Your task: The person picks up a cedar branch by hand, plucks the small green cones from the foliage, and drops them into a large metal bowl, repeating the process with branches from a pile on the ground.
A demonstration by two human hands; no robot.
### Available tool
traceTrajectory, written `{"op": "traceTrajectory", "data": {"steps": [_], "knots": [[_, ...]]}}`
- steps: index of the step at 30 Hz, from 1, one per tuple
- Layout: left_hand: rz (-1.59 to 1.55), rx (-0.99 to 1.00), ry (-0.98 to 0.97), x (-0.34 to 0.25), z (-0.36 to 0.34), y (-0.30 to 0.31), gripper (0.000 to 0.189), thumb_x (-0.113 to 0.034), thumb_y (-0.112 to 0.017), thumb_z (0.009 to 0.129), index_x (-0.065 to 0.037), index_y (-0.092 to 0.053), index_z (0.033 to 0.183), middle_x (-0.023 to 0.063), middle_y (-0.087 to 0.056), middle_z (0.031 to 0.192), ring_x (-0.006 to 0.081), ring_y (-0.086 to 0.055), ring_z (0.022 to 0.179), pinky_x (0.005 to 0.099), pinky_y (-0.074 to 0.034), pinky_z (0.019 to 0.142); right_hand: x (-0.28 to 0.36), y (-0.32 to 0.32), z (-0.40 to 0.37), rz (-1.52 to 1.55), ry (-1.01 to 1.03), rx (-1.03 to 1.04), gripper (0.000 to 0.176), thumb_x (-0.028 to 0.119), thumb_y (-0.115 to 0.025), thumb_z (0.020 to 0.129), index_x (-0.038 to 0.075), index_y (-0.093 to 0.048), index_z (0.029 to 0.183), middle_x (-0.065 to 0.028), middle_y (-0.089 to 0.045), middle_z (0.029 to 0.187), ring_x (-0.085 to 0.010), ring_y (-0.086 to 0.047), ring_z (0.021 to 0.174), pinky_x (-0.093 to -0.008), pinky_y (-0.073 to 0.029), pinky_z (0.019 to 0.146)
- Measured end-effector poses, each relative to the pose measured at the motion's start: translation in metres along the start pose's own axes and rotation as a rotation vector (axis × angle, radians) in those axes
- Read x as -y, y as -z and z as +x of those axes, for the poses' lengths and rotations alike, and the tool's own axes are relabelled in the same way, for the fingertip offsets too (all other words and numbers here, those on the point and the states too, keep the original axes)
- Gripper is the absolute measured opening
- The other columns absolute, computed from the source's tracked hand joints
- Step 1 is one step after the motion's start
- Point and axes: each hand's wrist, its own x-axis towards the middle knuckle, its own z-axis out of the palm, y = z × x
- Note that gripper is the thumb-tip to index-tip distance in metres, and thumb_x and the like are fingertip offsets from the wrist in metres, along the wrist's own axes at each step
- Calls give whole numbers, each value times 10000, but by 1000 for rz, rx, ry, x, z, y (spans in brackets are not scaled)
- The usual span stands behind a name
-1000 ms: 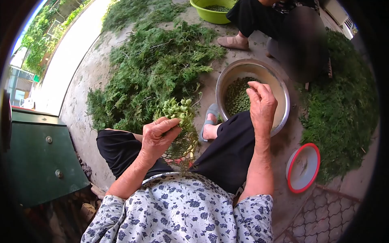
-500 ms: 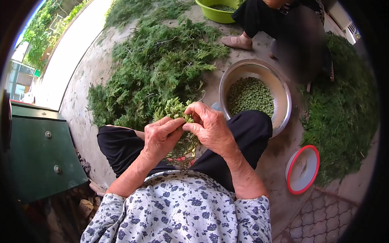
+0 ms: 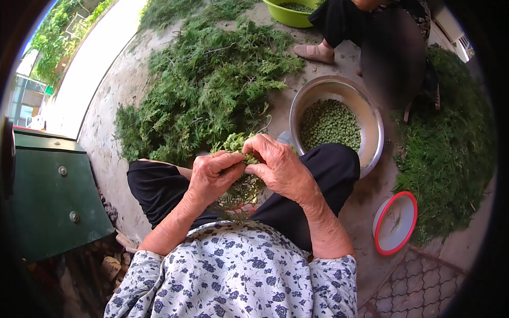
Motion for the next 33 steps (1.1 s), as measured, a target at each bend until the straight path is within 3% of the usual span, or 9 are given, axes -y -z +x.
{"op": "traceTrajectory", "data": {"steps": [7,9,15,22,25,27,30,32,33], "knots": [[-342,112,272,-6,3,7,167,-58,-667,738,23,-656,883,70,-644,740,95,-585,673,239,-465,623,-7,-1,-3,186,-94,26,247,-26,-628,745,28,-514,958,-40,-549,781,-115,-530,673,-274,-440,606],[-386,133,324,-10,4,10,170,-64,-663,739,25,-657,884,60,-643,739,87,-581,677,236,-462,626,-11,-1,-4,749,-337,89,202,-4,-607,789,30,-521,969,-12,-549,776,-69,-512,655,-215,-415,564],[-493,116,431,-11,3,8,172,-73,-662,723,26,-667,863,32,-631,711,62,-550,656,218,-450,620,-34,-6,-5,1135,-332,151,202,27,-607,788,24,-527,974,-7,-533,744,-62,-470,565,-190,-372,496],[-459,131,446,-4,1,9,161,-69,-658,722,24,-670,853,-9,-598,654,44,-516,612,199,-417,567,-45,1,-9,1330,-311,204,162,20,-590,774,13,-535,926,-19,-512,665,-87,-458,517,-202,-360,476],[-504,67,514,-3,-1,14,155,-63,-650,724,13,-674,857,-33,-575,638,22,-469,569,181,-369,510,-46,23,-13,1314,-224,37,149,-5,-575,756,7,-546,901,-46,-533,679,-102,-473,516,-212,-370,473],[-566,21,541,-1,-4,16,176,-84,-664,739,8,-675,888,-46,-563,649,0,-408,528,167,-301,457,-45,44,-21,1081,-210,-217,150,-4,-577,768,1,-557,917,-49,-552,741,-104,-500,546,-208,-400,495],[-581,-17,461,5,-7,13,203,-114,-693,740,7,-677,902,-38,-577,674,1,-416,539,167,-308,463,-64,80,-39,650,-275,-533,232,-15,-568,776,-8,-577,1007,-36,-558,831,-94,-522,609,-194,-416,529],[-600,-45,450,13,-11,7,211,-128,-703,739,4,-678,901,-31,-585,678,5,-426,540,167,-316,462,-85,101,-54,74,-340,-642,290,-19,-565,767,-1,-591,1055,-52,-561,926,-106,-538,656,-222,-446,586],[-617,-72,438,15,-11,5,220,-141,-713,737,2,-679,901,-24,-593,682,9,-437,541,167,-323,461,-86,105,-57,-397,-377,-678,311,-17,-558,760,6,-601,1067,-75,-554,1011,-125,-548,690,-258,-462,646]]}}
